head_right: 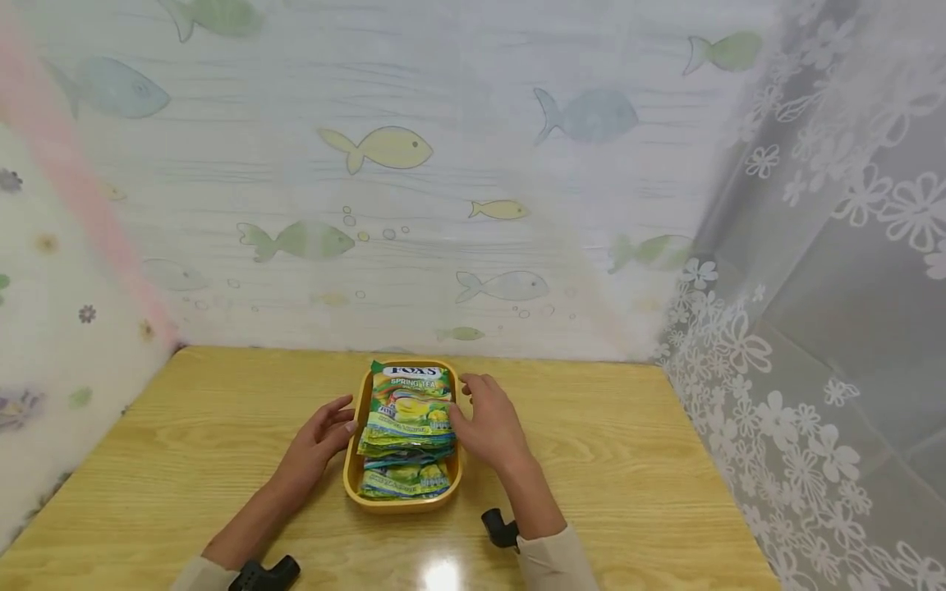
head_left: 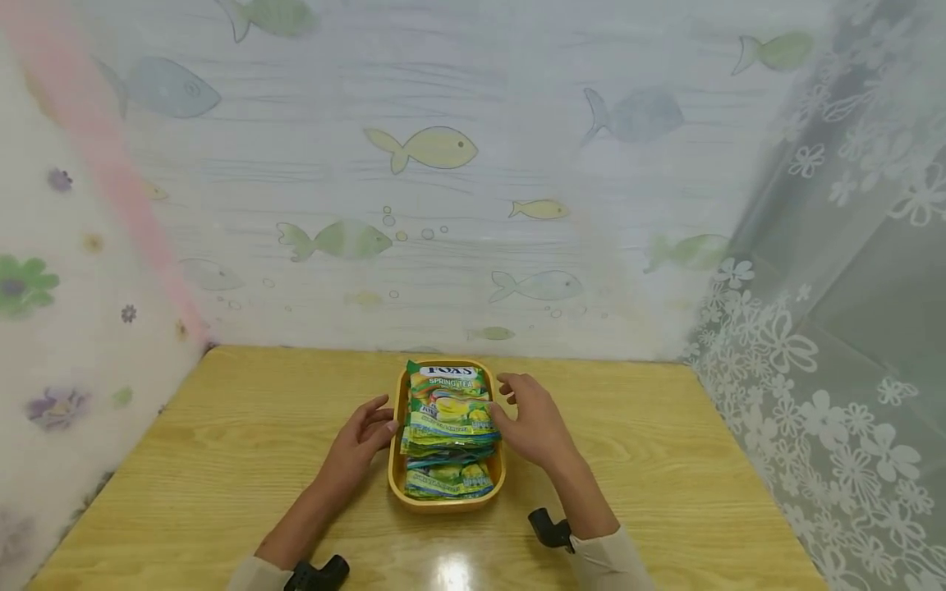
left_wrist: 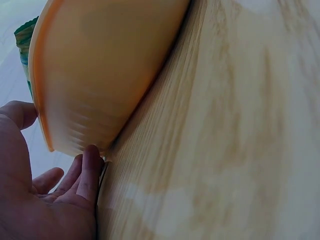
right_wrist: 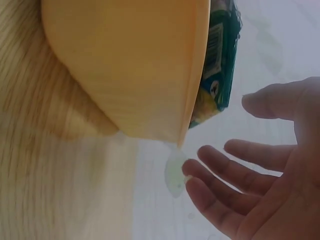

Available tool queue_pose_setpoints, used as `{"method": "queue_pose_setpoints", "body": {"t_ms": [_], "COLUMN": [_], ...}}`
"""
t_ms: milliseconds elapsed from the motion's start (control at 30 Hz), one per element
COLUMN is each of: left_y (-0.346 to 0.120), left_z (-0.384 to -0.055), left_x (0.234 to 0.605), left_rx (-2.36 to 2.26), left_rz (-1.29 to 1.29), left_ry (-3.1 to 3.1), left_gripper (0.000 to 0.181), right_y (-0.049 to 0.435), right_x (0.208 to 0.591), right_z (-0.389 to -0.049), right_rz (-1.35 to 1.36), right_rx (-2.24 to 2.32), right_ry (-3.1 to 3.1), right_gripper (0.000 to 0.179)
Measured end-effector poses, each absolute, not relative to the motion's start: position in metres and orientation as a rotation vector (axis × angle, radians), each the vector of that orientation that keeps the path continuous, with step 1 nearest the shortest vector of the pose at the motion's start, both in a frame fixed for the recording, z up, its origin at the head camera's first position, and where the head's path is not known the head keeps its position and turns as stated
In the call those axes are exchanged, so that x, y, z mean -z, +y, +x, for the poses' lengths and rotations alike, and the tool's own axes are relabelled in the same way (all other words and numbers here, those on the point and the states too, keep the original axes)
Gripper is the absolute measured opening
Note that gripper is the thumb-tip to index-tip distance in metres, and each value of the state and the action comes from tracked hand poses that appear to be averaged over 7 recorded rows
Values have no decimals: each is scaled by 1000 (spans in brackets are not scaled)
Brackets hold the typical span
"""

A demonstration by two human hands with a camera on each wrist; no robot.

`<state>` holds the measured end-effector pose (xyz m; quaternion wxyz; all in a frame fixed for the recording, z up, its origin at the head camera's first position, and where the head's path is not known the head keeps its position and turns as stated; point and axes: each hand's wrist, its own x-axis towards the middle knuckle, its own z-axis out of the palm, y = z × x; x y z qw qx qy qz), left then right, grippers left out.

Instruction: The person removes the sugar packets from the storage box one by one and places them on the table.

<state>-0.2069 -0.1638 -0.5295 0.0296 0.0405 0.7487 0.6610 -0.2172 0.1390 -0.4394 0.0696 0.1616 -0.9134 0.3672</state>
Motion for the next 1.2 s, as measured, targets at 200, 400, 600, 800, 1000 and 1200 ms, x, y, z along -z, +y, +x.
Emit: {"method": "queue_pose_setpoints", "body": {"t_ms": [200, 400, 600, 800, 1000, 1200], "left_y": [-165, -162, -164, -163, -164, -165], "left_z": [-207, -206, -206, -206, -205, -205], "left_x": [529, 527, 527, 528, 528, 529], "left_rx": [-2056, -2062, -2054, -2078, -2079, -2082], "left_rz": [121, 133, 162, 177, 167, 156], "left_ry": [2288, 2287, 2322, 2297, 2306, 2307], "left_gripper": [67, 66, 62, 60, 57, 52], "right_y": [132, 129, 124, 121, 111, 92], "right_x": [438, 439, 443, 444, 438, 424], "right_z": [-219, -221, -225, -228, -228, -225], "right_rz": [506, 488, 527, 510, 398, 232], "right_rx": [-1089, -1083, -1101, -1070, -1025, -956], "right_ry": [-2777, -2790, -2749, -2769, -2801, -2879], "right_gripper": [47, 47, 41, 38, 34, 42]}}
